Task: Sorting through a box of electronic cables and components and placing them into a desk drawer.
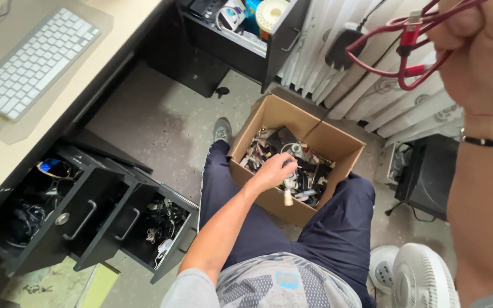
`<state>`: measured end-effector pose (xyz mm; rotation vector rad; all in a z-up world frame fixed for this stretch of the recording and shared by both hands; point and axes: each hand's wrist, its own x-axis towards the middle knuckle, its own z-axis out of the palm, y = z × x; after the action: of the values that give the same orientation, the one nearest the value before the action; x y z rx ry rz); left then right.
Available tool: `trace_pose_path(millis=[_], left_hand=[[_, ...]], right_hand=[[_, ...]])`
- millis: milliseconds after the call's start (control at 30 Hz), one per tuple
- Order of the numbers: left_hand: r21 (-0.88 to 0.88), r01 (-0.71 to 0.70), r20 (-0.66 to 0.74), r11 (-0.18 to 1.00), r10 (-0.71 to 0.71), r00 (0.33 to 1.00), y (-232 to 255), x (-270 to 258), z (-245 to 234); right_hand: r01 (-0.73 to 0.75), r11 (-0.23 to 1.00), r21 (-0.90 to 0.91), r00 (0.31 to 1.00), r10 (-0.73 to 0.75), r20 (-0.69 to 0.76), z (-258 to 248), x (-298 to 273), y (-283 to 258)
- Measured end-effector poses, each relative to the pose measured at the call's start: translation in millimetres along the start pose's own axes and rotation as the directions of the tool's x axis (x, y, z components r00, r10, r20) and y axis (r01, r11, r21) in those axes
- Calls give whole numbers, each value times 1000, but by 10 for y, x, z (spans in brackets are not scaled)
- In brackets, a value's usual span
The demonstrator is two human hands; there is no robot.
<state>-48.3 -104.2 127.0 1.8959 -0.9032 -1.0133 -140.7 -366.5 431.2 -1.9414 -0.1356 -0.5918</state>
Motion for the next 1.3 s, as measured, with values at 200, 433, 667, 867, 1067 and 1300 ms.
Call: trace_pose_path(millis=[200,433,667,867,1067,1300], left_hand=[[-632,120,-113,766,-244,963,143,144,-66],[-896,-147,-242,418,-185,952,331,158,-221],[-914,-270,-330,302,-169,929,308,448,-97],[-874,-160,-316,458,-286,905,409,550,114],[-797,-236,-423,556,-235,875,151,757,395],[-719,-260,-486,644,-199,851,13,661,362]], right_hand=[[-354,933,61,828,343,-444,-363,-297,537],[-405,914,-14,821,357,-445,326,-583,269],[-758,652,18,623,733,-272,942,-1117,594],[-602,780,170,730,624,-278,1276,-1727,1645],[-528,841,117,837,539,-94,1510,-1826,1747],[-591,797,125,761,602,-241,1534,-1999,1700]])
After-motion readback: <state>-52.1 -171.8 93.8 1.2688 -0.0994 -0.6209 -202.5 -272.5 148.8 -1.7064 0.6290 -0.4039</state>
